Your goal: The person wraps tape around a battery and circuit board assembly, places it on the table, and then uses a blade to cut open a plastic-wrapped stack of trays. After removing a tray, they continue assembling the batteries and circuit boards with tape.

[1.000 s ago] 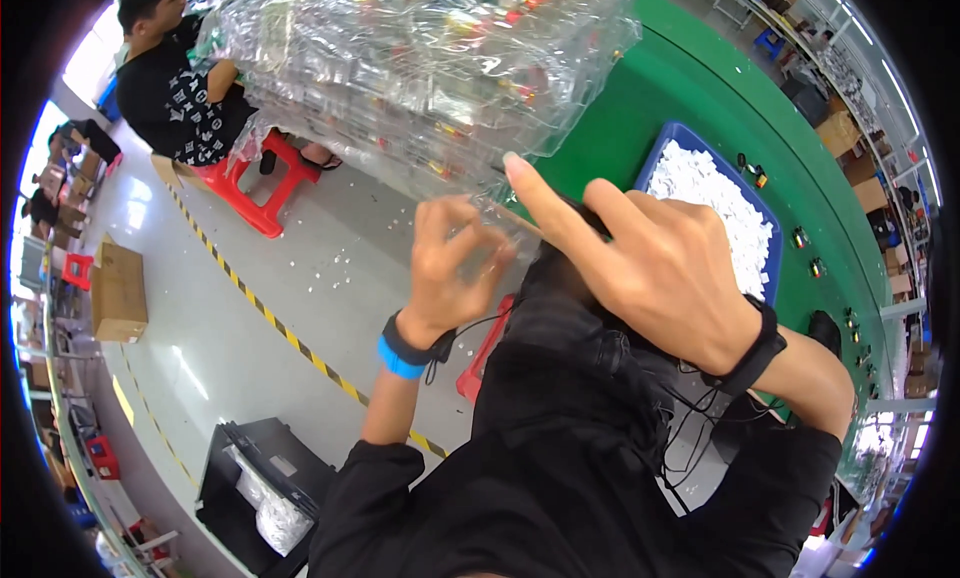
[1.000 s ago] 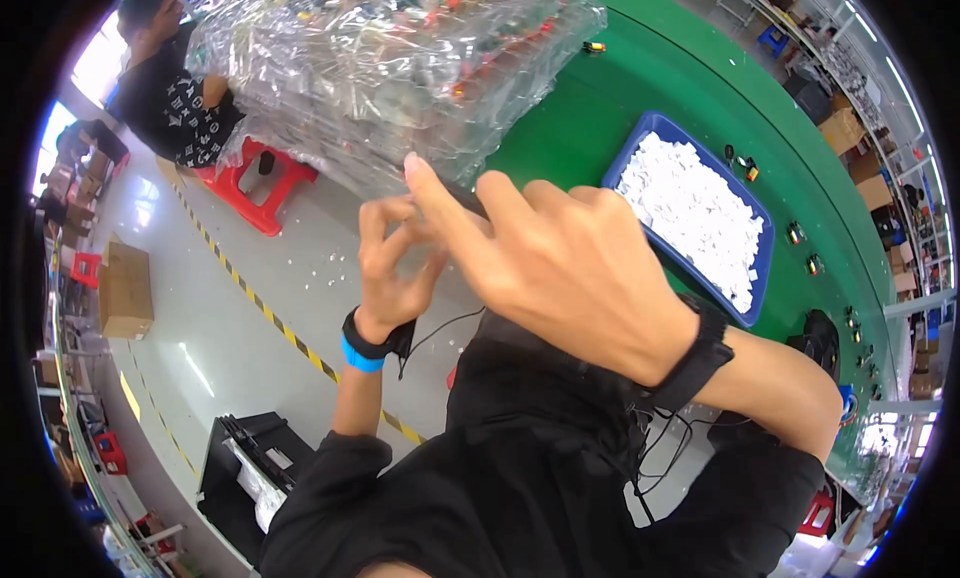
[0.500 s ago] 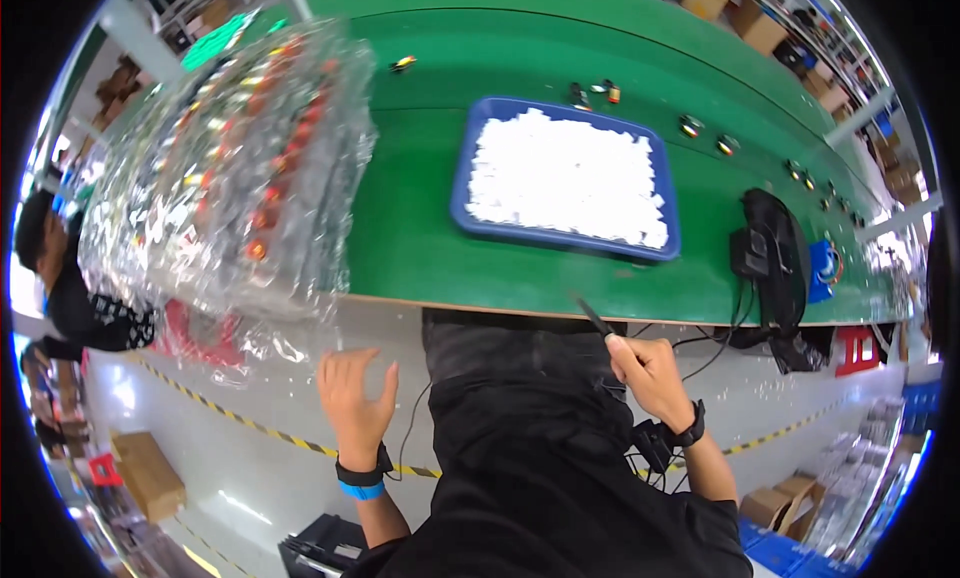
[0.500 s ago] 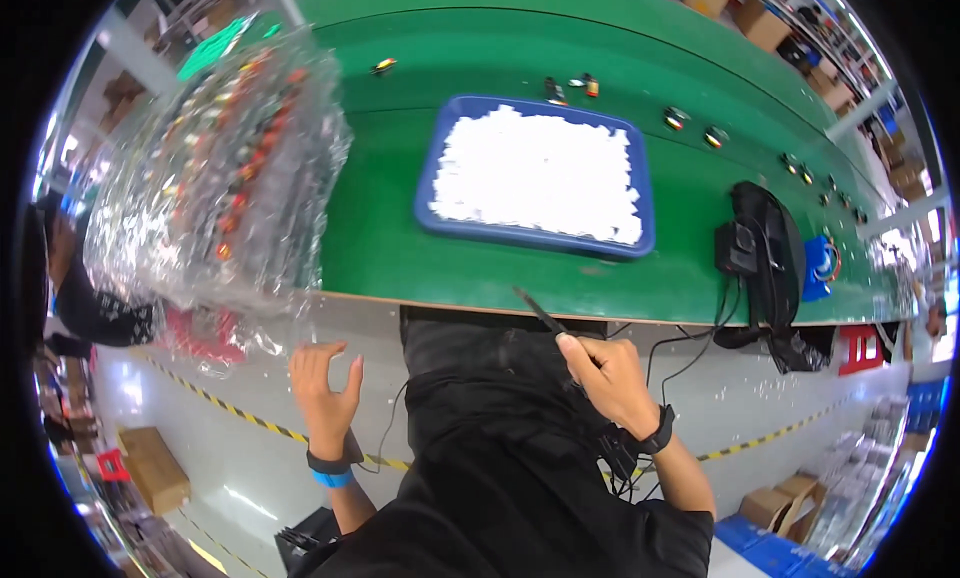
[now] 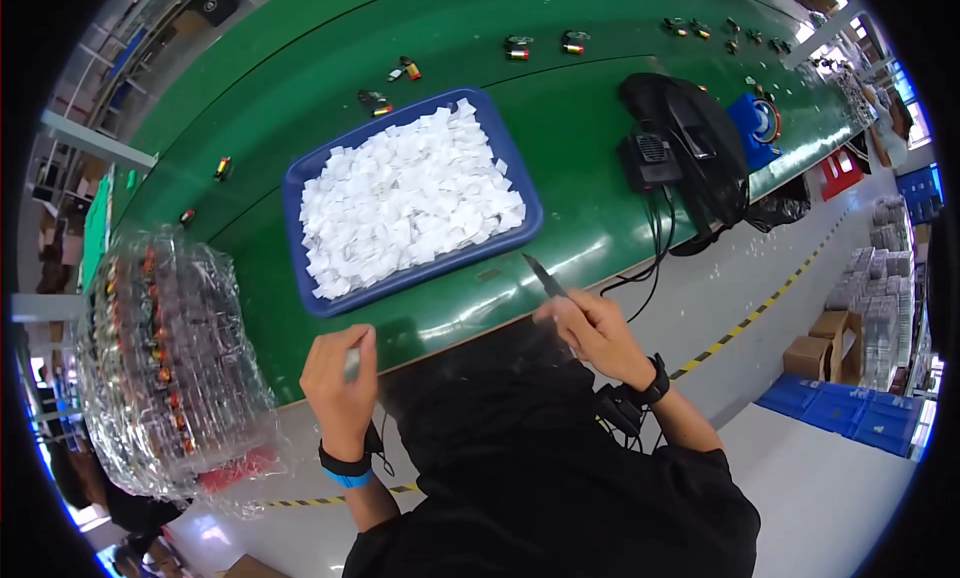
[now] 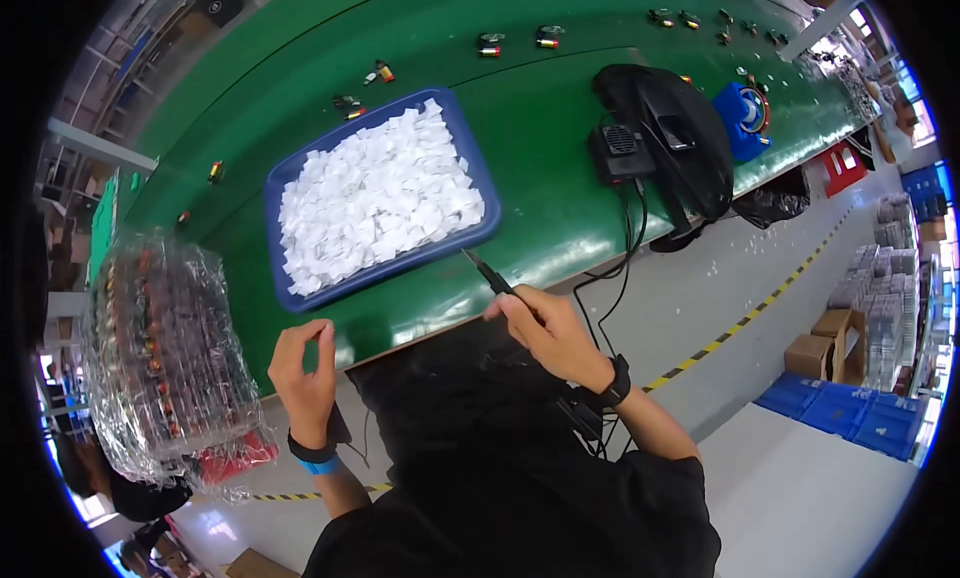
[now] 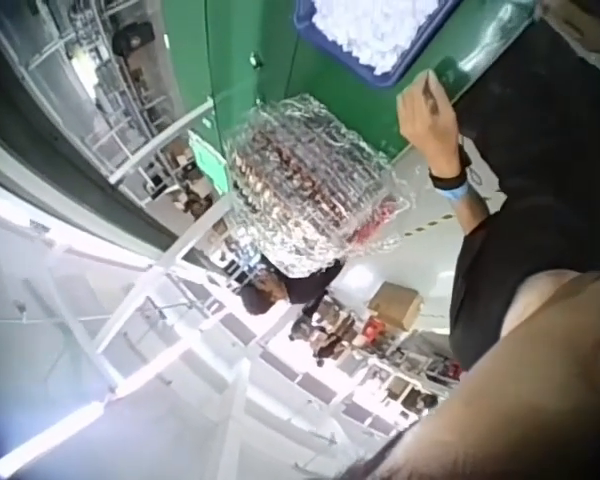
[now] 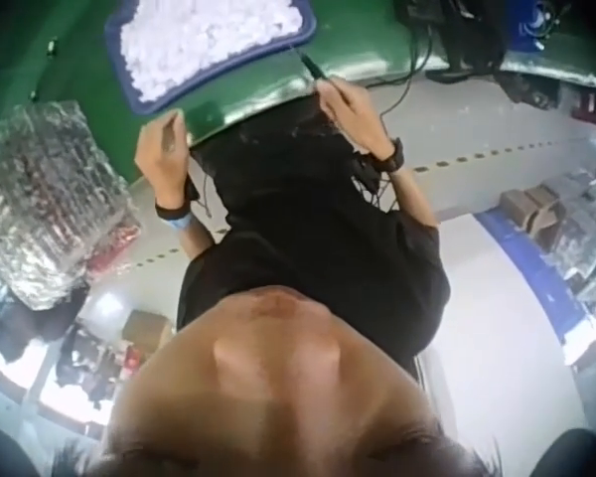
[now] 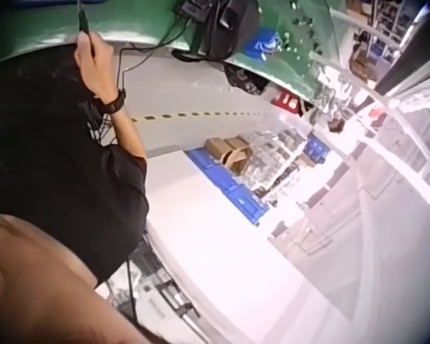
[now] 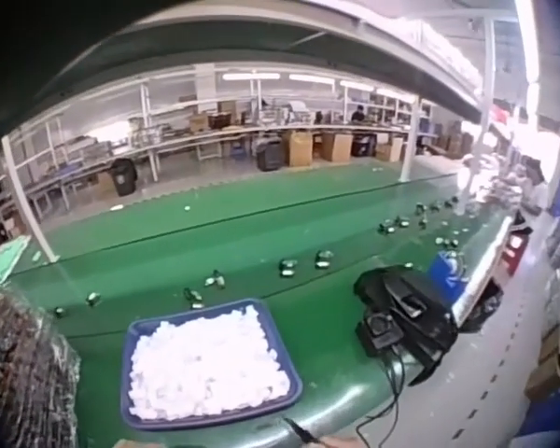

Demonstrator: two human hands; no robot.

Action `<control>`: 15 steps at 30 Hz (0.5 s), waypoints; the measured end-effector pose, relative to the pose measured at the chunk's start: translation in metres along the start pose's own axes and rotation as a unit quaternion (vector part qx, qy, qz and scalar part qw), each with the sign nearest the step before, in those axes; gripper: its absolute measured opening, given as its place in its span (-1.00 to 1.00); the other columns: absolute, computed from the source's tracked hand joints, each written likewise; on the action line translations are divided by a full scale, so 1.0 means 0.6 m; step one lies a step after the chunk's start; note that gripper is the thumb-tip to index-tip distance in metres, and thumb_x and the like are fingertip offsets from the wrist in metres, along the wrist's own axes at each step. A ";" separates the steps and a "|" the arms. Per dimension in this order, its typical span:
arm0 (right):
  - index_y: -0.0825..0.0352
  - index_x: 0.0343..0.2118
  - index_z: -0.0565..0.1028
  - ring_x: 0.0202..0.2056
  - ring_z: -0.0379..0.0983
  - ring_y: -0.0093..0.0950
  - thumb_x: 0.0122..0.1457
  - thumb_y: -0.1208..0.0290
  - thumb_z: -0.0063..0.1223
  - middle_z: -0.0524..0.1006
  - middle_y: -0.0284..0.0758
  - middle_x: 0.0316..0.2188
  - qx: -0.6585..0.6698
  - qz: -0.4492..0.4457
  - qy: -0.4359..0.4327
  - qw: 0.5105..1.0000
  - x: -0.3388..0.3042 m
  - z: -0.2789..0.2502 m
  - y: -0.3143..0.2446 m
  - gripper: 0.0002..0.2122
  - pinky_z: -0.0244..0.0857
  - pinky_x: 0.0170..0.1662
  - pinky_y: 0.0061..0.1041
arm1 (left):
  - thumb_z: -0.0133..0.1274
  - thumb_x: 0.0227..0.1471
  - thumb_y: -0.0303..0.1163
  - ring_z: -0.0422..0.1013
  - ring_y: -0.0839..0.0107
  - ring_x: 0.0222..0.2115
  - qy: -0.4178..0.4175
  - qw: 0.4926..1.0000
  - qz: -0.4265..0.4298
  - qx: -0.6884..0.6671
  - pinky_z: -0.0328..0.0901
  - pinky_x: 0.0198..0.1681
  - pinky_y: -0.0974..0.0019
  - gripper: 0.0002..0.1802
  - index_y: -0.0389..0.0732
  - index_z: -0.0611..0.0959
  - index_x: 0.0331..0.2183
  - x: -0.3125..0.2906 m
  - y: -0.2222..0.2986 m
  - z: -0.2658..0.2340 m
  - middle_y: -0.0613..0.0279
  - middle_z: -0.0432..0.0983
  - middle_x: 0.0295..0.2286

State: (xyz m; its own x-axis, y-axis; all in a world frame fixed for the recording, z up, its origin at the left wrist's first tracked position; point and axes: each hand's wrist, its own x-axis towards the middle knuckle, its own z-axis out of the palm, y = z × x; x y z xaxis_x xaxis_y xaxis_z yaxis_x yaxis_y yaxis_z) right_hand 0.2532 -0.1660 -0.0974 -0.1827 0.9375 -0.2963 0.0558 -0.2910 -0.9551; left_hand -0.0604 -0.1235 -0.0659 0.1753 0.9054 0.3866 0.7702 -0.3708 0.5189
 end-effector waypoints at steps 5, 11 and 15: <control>0.31 0.20 0.31 -0.72 0.10 -0.76 0.44 0.31 -0.28 0.45 -0.41 -0.50 0.054 -0.012 -0.020 0.998 0.020 -0.029 -0.001 -0.64 0.00 -0.64 -0.72 | 0.21 -0.02 -0.60 0.47 0.19 -0.47 0.008 0.998 -0.059 -0.003 0.33 -0.38 0.28 -0.92 -0.29 0.64 -0.39 -0.012 -0.001 0.020 0.13 0.57 -0.45; 0.27 0.26 0.24 -0.71 0.07 -0.76 0.43 0.35 -0.27 0.47 -0.35 -0.44 0.210 -0.042 0.004 0.977 0.040 -0.069 -0.012 -0.62 -0.02 -0.65 -0.72 | 0.20 -0.01 -0.59 0.47 0.23 -0.48 0.007 0.997 -0.071 0.002 0.33 -0.37 0.30 -0.93 -0.29 0.64 -0.38 -0.016 0.002 0.017 0.12 0.56 -0.47; 0.29 0.29 0.20 -0.70 0.06 -0.76 0.42 0.40 -0.26 0.48 -0.34 -0.39 0.263 0.031 -0.001 0.964 0.014 -0.088 0.012 -0.60 -0.05 -0.65 -0.73 | 0.18 0.03 -0.58 0.49 0.29 -0.47 -0.016 0.999 -0.036 -0.015 0.33 -0.36 0.33 -0.94 -0.31 0.64 -0.36 -0.005 0.014 0.016 0.11 0.55 -0.49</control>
State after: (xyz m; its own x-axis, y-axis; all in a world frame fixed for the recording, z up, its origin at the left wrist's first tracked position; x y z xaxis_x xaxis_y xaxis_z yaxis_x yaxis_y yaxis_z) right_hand 0.3039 -0.1502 -0.1069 -0.1965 0.9148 -0.3530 -0.4395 -0.4040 -0.8022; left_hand -0.0488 -0.1272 -0.0701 0.1400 0.9356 0.3241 0.7624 -0.3107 0.5677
